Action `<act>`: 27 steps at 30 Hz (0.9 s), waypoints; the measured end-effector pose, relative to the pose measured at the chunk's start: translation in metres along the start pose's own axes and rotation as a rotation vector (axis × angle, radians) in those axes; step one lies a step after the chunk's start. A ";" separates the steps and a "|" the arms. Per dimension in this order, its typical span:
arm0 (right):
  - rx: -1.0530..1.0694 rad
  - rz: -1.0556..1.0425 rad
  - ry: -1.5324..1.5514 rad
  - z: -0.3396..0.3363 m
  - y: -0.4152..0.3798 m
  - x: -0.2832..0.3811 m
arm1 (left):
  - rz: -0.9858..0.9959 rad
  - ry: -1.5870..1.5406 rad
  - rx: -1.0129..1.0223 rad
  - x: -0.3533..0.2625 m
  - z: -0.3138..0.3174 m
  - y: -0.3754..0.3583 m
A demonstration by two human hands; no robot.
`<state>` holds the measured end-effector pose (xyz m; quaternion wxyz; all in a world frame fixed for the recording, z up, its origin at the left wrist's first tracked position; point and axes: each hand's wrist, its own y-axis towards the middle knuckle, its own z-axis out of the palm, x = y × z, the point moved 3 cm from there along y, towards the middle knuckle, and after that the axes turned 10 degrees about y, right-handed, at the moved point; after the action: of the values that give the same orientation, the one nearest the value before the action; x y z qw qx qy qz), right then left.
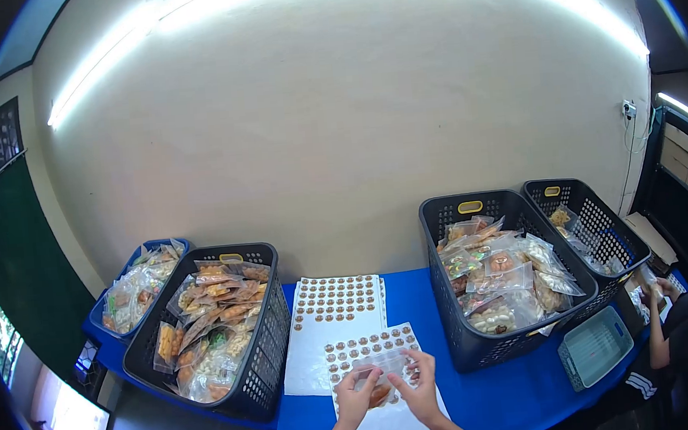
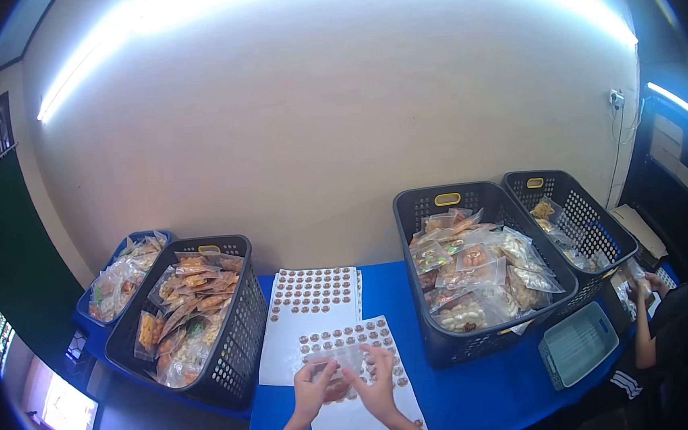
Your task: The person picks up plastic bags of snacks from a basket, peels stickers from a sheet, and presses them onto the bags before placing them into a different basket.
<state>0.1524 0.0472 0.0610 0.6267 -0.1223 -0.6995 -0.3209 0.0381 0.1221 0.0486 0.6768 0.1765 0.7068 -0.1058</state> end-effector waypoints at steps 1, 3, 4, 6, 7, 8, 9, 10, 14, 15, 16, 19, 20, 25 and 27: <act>-0.114 -0.001 0.053 -0.001 0.005 0.000 | -0.003 -0.006 0.001 0.006 -0.002 0.002; 0.083 0.228 0.381 -0.001 0.012 -0.017 | 0.019 0.021 0.033 0.008 -0.002 0.003; 0.182 0.343 0.543 0.001 0.013 -0.020 | 0.046 0.053 0.065 0.006 -0.001 0.002; 0.193 0.288 0.617 0.003 0.011 -0.016 | 0.072 0.067 0.095 0.007 0.002 0.001; 0.178 0.245 0.588 0.002 0.010 -0.015 | 0.073 0.049 0.092 0.010 0.003 0.001; 0.162 0.202 0.559 0.002 0.009 -0.014 | 0.074 0.031 0.090 0.011 0.004 0.001; 0.134 0.187 0.580 0.002 0.009 -0.016 | 0.083 0.025 0.049 0.010 0.005 0.000; 0.106 0.173 0.601 0.004 0.008 -0.019 | 0.090 0.019 0.008 0.006 0.007 -0.002; -0.053 0.179 0.631 0.006 0.006 -0.016 | 0.116 0.025 -0.113 -0.001 0.006 0.001; -0.076 0.167 0.646 0.004 0.006 -0.017 | 0.108 0.009 -0.138 0.002 0.004 0.003; -0.098 0.154 0.661 0.000 0.008 -0.018 | 0.103 -0.008 -0.163 0.008 0.000 0.007; -0.148 0.160 0.718 -0.004 0.010 -0.022 | 0.106 -0.001 -0.172 0.007 -0.002 0.010; -0.163 0.170 0.738 -0.004 0.009 -0.025 | 0.110 0.012 -0.163 0.005 -0.001 0.009; -0.193 0.163 0.760 -0.005 0.013 -0.035 | 0.064 -0.009 -0.179 0.003 -0.001 0.011; -0.194 0.163 0.741 -0.007 0.016 -0.034 | 0.111 0.021 -0.174 0.005 -0.003 0.016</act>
<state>0.1731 0.0630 0.0331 0.8458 -0.1118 -0.3803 -0.3572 0.0410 0.1382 0.0452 0.6872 0.1571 0.7093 -0.0044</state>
